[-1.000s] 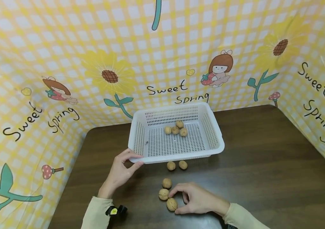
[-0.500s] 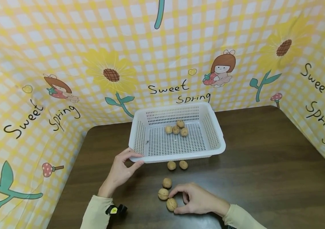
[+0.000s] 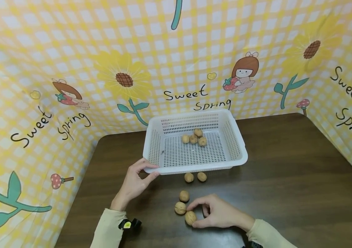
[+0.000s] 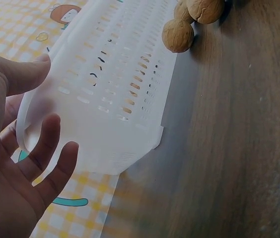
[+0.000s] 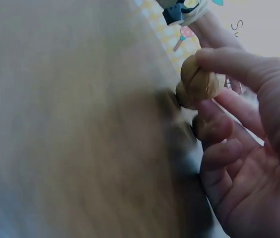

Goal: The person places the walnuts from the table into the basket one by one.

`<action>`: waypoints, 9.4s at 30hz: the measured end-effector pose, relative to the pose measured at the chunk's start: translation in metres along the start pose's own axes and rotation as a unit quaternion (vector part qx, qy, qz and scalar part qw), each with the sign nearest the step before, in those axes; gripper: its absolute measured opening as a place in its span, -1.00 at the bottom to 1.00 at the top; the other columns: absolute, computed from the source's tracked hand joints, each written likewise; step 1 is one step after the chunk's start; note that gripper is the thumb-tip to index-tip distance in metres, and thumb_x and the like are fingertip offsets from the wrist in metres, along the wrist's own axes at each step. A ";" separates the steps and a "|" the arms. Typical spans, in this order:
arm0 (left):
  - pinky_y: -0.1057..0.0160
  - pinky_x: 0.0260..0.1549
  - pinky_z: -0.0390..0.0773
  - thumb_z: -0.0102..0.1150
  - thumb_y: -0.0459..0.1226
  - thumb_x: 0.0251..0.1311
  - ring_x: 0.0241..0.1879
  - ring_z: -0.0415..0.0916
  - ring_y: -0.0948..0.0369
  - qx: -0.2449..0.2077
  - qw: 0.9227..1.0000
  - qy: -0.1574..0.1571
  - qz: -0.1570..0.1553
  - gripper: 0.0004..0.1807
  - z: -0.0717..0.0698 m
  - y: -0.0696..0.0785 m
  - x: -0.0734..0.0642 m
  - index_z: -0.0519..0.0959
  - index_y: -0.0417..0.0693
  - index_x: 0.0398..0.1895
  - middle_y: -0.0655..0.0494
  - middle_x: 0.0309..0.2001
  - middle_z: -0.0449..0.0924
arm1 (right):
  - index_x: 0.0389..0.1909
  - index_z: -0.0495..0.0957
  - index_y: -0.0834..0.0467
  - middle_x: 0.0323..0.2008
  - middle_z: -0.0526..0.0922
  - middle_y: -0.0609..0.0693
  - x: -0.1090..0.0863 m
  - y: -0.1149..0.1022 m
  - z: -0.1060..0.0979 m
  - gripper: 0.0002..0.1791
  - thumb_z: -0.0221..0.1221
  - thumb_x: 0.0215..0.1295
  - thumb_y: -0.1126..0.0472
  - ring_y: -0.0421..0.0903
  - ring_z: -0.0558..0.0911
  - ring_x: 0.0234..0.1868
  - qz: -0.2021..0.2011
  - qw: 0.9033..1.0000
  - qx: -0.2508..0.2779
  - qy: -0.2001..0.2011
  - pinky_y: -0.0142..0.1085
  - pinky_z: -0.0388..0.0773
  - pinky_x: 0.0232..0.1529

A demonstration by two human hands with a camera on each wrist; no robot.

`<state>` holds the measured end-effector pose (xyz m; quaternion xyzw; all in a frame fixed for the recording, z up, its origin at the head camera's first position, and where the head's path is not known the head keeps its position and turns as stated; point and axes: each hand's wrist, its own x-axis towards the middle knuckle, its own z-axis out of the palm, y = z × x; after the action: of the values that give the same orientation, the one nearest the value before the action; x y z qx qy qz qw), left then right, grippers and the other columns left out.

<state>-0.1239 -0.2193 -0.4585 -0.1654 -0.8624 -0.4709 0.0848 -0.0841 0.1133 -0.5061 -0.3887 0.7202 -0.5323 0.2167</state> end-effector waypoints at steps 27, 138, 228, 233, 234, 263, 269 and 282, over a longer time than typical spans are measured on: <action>-0.15 -0.07 0.62 0.48 -0.27 0.30 -0.11 0.58 0.27 -0.003 1.000 0.004 0.001 -0.84 0.001 0.000 0.001 0.82 0.11 -0.09 0.23 -0.13 0.69 | -0.01 0.71 -0.11 -0.51 0.63 -0.13 0.007 -0.078 -0.082 -0.70 0.52 0.28 0.09 -0.47 0.48 -0.56 -0.056 0.991 -0.123 0.017 -0.39 0.48 -0.62; -0.11 -0.10 0.63 0.50 -0.28 0.27 -0.14 0.57 0.27 -0.016 1.000 0.003 0.006 -0.81 0.001 -0.001 0.000 0.82 0.14 -0.08 0.23 -0.16 0.67 | 0.20 0.68 0.14 0.23 0.70 0.19 0.162 0.007 -0.189 -0.48 0.50 0.27 0.03 -0.04 0.66 -0.07 0.258 0.945 -0.199 0.019 -0.21 0.63 -0.34; -0.11 -0.08 0.63 0.51 -0.28 0.26 -0.12 0.60 0.28 -0.004 1.000 0.012 0.021 -0.83 0.002 -0.002 -0.003 0.82 0.11 -0.11 0.24 -0.17 0.69 | 0.07 0.73 -0.01 -0.20 0.73 -0.22 0.045 -0.017 0.008 -0.72 0.43 0.37 0.18 -0.56 0.42 -0.53 -0.093 0.976 -0.196 -0.004 -0.64 0.43 -0.46; -0.09 -0.06 0.64 0.51 -0.28 0.26 -0.11 0.60 0.28 0.000 1.000 0.012 0.015 -0.83 0.001 -0.001 -0.002 0.82 0.13 -0.11 0.25 -0.16 0.68 | 0.13 0.72 -0.03 -0.12 0.72 -0.22 0.040 -0.019 0.011 -0.64 0.46 0.34 0.17 -0.54 0.43 -0.53 -0.077 0.975 -0.207 -0.012 -0.65 0.42 -0.45; -0.09 -0.06 0.64 0.51 -0.28 0.26 -0.11 0.60 0.27 0.000 1.000 0.012 0.014 -0.83 0.001 -0.001 -0.002 0.82 0.12 -0.11 0.24 -0.16 0.68 | 0.14 0.71 -0.03 -0.11 0.72 -0.21 0.040 -0.019 0.010 -0.63 0.46 0.34 0.17 -0.53 0.43 -0.53 -0.076 0.976 -0.205 -0.013 -0.64 0.43 -0.45; -0.12 -0.09 0.63 0.52 -0.30 0.25 -0.14 0.59 0.28 0.001 1.000 0.007 0.004 -0.81 0.001 0.000 -0.001 0.82 0.11 -0.10 0.24 -0.16 0.67 | 0.24 0.64 0.14 -0.28 0.74 -0.13 0.032 -0.012 0.000 -0.54 0.45 0.34 0.27 -0.49 0.62 -0.40 -0.042 0.991 -0.117 -0.040 -0.49 0.63 -0.36; -0.11 -0.11 0.64 0.51 -0.30 0.27 -0.15 0.58 0.28 0.002 1.000 0.006 0.005 -0.82 0.001 -0.001 -0.001 0.82 0.13 -0.10 0.25 -0.17 0.67 | 0.21 0.64 0.08 -0.44 0.71 -0.22 0.032 -0.013 0.001 -0.57 0.46 0.36 0.17 -0.49 0.60 -0.45 -0.027 0.992 -0.117 -0.036 -0.49 0.62 -0.41; -0.11 -0.08 0.64 0.51 -0.29 0.26 -0.13 0.60 0.28 0.004 1.000 0.010 0.017 -0.82 0.000 0.000 -0.001 0.82 0.11 -0.10 0.23 -0.17 0.68 | 0.10 0.69 0.09 -0.10 0.71 -0.13 0.046 -0.041 -0.009 -0.62 0.50 0.31 0.16 -0.51 0.52 -0.48 -0.076 0.991 -0.111 0.003 -0.46 0.59 -0.49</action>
<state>-0.1233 -0.2193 -0.4590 -0.1743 -0.8606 -0.4675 0.1023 -0.1049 0.0771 -0.4596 -0.4624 0.7438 -0.4650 0.1291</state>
